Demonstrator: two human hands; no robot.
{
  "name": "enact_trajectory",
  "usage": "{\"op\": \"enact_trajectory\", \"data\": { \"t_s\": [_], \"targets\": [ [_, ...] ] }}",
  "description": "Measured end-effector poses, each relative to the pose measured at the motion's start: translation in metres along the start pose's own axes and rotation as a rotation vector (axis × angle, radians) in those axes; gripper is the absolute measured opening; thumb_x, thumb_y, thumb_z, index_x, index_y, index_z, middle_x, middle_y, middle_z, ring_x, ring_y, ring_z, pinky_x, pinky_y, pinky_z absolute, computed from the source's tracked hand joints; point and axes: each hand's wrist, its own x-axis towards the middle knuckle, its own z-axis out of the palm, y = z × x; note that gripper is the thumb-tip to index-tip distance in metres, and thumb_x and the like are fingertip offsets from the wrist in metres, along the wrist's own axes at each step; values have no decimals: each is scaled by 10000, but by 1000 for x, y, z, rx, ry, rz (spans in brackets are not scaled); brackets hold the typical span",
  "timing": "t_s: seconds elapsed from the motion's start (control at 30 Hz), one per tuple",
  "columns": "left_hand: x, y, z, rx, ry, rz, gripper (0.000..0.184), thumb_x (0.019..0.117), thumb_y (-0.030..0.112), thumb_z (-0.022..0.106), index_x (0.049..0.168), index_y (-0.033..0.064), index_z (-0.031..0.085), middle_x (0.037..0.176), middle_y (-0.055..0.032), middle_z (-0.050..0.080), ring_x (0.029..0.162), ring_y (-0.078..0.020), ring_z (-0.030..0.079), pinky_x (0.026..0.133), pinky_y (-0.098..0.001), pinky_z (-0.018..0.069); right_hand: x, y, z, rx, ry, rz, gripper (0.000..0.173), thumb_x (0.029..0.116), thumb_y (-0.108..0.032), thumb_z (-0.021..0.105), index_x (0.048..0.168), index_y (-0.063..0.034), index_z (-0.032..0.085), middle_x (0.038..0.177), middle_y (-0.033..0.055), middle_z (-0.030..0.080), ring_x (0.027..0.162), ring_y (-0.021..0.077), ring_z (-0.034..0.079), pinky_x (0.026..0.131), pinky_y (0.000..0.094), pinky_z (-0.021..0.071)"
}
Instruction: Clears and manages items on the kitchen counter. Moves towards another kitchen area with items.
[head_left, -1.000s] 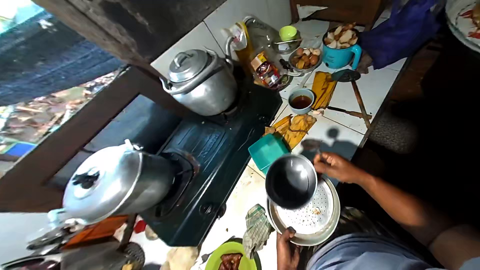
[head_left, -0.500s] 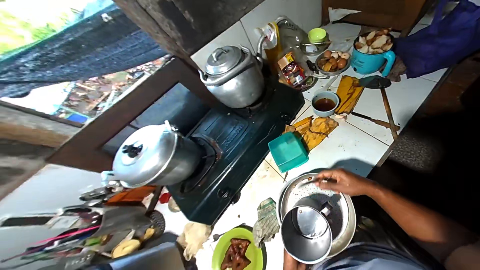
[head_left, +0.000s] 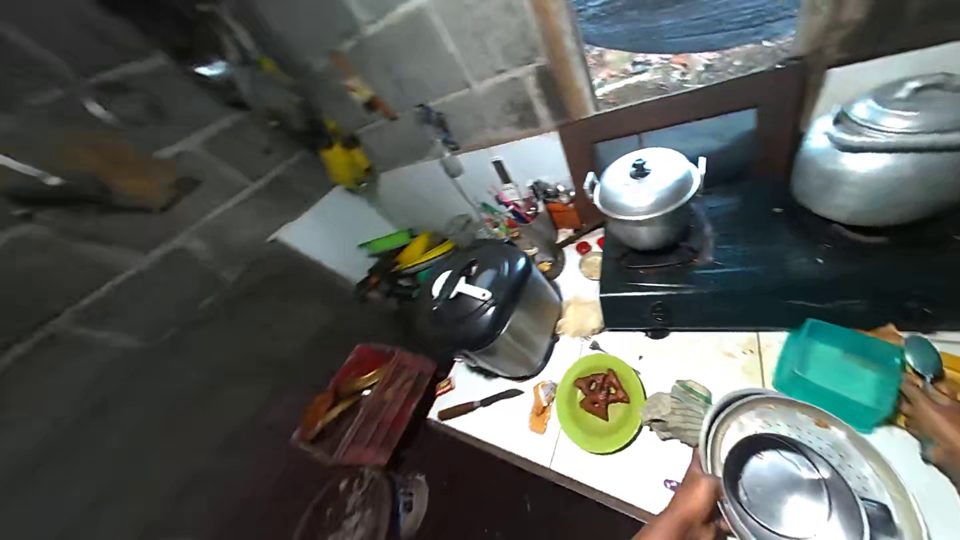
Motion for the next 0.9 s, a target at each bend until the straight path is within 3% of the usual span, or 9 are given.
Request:
{"op": "enact_trajectory", "data": {
  "t_s": [0.07,0.13,0.23,0.37,0.43,0.63,0.73,0.83,0.9],
  "targets": [
    [10,-2,5,1,4,-16,703,921,-14,509,1533,185,227,1119,-141,612,812,-199,635,626,-376,544,-16,-13,4,-43,-49,69,614,1071,-500,433,1511,-71,444,1381,198,567,1117,276,597,952,510,480],
    [21,-3,8,-25,-15,-26,757,890,-41,519,1539,203,215,1158,-165,600,840,-232,637,632,-407,549,-15,-11,6,-40,-60,75,613,1059,-538,438,1453,-73,503,1250,138,629,955,195,609,814,432,500],
    [33,0,12,-64,-8,-31,765,878,-29,520,1535,224,219,1088,-156,615,790,-241,648,594,-400,554,6,3,17,7,-42,29,590,1043,-575,477,1376,-94,558,923,51,573,634,86,429,560,300,383],
    [40,1,22,0,25,-7,486,1040,144,414,1508,175,285,1041,-120,656,767,-190,658,604,-354,555,-1,-8,14,72,-56,20,596,1067,-510,481,1447,-56,549,1323,260,614,1141,370,623,951,577,505],
    [39,2,27,5,2,24,432,1103,267,331,1520,155,297,1153,-121,662,925,-200,679,744,-388,586,-3,-11,11,78,-64,25,571,1060,-513,494,1452,-104,566,1382,230,605,1238,380,607,1011,597,498],
    [34,6,42,-51,-11,64,427,1127,338,205,1413,125,440,1140,-88,691,996,-184,692,819,-377,598,-14,-27,-2,152,-161,-14,502,1078,-419,509,1463,-99,546,1453,179,563,1320,299,550,1071,525,457],
    [31,11,47,-62,-7,61,402,1128,316,216,1409,131,435,1141,-86,688,999,-182,691,830,-374,595,-12,-27,-1,229,-172,18,476,1056,-391,572,1461,-142,545,1376,150,595,1079,224,601,861,410,499],
    [31,16,45,-36,-34,84,378,1092,217,265,1448,129,355,1142,-89,680,979,-174,697,817,-366,604,-3,-24,3,386,-195,79,491,1023,-347,636,1471,-188,512,1235,96,622,799,120,525,615,280,397],
    [24,17,46,-50,-12,83,367,1100,241,236,1420,140,387,1114,-79,698,960,-169,709,800,-355,610,-3,-29,6,517,-218,145,472,1028,-307,630,1459,-147,521,1219,92,648,836,119,574,646,281,442]
  ]
}}
